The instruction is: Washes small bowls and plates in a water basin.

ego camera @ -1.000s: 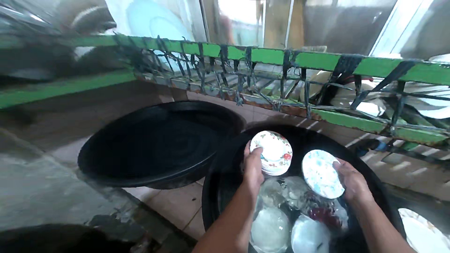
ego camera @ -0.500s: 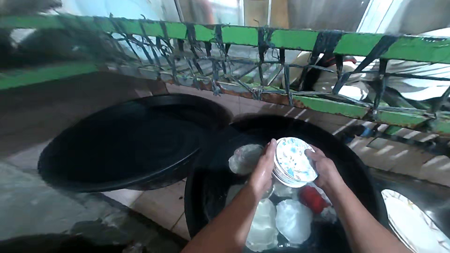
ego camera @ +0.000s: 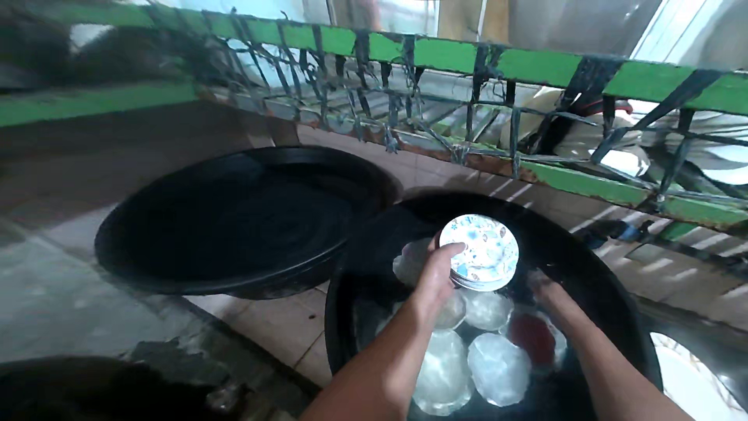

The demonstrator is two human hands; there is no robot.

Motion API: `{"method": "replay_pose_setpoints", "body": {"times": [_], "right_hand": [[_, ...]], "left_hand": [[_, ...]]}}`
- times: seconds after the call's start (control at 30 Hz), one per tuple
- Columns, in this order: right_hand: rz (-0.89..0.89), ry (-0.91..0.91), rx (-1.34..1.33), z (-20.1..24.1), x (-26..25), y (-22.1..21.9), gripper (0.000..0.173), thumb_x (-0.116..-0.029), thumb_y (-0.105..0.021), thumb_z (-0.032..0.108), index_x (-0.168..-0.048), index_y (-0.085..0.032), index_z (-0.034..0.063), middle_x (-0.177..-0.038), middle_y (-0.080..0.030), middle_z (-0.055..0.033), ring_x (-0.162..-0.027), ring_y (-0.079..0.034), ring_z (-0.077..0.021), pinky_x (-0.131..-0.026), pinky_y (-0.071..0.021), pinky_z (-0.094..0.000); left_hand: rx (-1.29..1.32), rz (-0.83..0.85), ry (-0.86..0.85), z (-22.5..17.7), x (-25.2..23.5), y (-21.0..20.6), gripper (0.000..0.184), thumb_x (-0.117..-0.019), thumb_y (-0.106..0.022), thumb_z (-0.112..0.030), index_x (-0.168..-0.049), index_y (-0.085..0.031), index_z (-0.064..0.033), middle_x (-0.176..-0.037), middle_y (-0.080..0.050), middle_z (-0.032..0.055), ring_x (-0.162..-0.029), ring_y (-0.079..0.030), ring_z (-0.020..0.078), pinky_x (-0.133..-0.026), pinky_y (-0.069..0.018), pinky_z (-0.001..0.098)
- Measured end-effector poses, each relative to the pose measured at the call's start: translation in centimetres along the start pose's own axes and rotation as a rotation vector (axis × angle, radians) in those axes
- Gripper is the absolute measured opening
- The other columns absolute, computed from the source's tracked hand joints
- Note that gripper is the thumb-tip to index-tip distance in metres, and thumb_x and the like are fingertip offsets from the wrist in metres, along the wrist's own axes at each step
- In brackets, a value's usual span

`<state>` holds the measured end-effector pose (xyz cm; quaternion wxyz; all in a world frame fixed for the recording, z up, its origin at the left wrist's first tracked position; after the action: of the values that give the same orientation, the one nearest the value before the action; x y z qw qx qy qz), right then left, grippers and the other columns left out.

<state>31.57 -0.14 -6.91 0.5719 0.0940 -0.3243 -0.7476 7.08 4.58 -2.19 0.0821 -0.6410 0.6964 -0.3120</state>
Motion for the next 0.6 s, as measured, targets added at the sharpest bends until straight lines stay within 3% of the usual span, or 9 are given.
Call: {"method": "replay_pose_setpoints", "body": {"times": [0.07,0.17,0.3,0.4,0.53,0.6], "right_hand": [[0.146,-0.083,0.307,-0.9,0.3,-0.8,0.042,-0.1094,-0.045,0.013,-0.144,-0.046,-0.0106,-0.143,-0.050,-0.0334,-0.136,-0.048,-0.0443,-0.114,-0.0355,-0.0551],[0.264,-0.248,0.502,-3.1,0.7,-1.6,0.046,-0.1093,-0.047,0.019,-0.144,-0.046,-0.0109,-0.149,-0.045,-0.0325,-0.143,-0.041,-0.0428,-0.119,-0.0300,-0.0532],[0.322,-0.238,0.754,-4.3,0.9,-1.8,0.051,-0.1107,-0.043,0.021,-0.152,-0.038,-0.0093,-0.158,-0.035,-0.0314,-0.150,-0.030,-0.0446,-0.123,-0.0217,-0.0559],[0.349,-0.232,0.746,-4.0,0.8,-1.4,0.054,-0.1070,-0.053,0.030,-0.145,-0.048,-0.0078,-0.152,-0.045,-0.0300,-0.145,-0.039,-0.0421,-0.120,-0.0289,-0.0553],[0.462,-0.218,0.677,-3.0,1.3,-2.0,0.043,-0.1076,-0.052,0.022,-0.138,-0.053,-0.0094,-0.142,-0.052,-0.0287,-0.132,-0.051,-0.0360,-0.112,-0.0371,-0.0487],[0.447,-0.170,0.671,-2.3,0.7,-1.9,0.043,-0.1073,-0.053,0.024,-0.137,-0.056,-0.0074,-0.141,-0.054,-0.0292,-0.134,-0.051,-0.0388,-0.113,-0.0369,-0.0527]], "left_hand": [[0.083,-0.036,0.010,-0.5,-0.1,0.5,0.053,-0.0988,-0.059,-0.014,-0.149,-0.044,-0.0189,-0.125,-0.064,0.0180,-0.104,-0.067,0.0306,-0.083,-0.0574,0.0489],[0.186,-0.073,0.049,-0.9,-0.3,1.3,0.038,-0.1003,-0.057,-0.021,-0.137,-0.054,-0.0107,-0.121,-0.065,0.0186,-0.103,-0.067,0.0318,-0.082,-0.0573,0.0506],[0.263,-0.076,0.044,-1.0,-1.0,2.0,0.038,-0.1006,-0.056,-0.025,-0.135,-0.055,-0.0100,-0.123,-0.065,0.0185,-0.106,-0.066,0.0325,-0.084,-0.0566,0.0530],[0.313,-0.082,0.021,-1.1,-1.3,2.3,0.040,-0.1012,-0.055,-0.025,-0.139,-0.052,-0.0121,-0.127,-0.063,0.0187,-0.110,-0.065,0.0342,-0.086,-0.0560,0.0555],[0.329,-0.109,0.010,-1.1,-1.5,2.7,0.040,-0.0994,-0.057,-0.024,-0.137,-0.053,-0.0115,-0.127,-0.063,0.0192,-0.110,-0.065,0.0352,-0.086,-0.0562,0.0567],[0.317,-0.108,0.013,-1.1,-1.2,2.6,0.039,-0.1004,-0.056,-0.025,-0.137,-0.052,-0.0134,-0.127,-0.062,0.0174,-0.110,-0.065,0.0333,-0.085,-0.0562,0.0536]]}}
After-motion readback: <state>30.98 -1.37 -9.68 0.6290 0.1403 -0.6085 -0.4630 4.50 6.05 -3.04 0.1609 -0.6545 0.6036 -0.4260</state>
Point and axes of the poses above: each hand's wrist, its own x-axis away from the middle knuckle, its own y-axis out of the back of the hand, z = x × y, the point moved 8 cm from there along -x, towards the middle knuckle
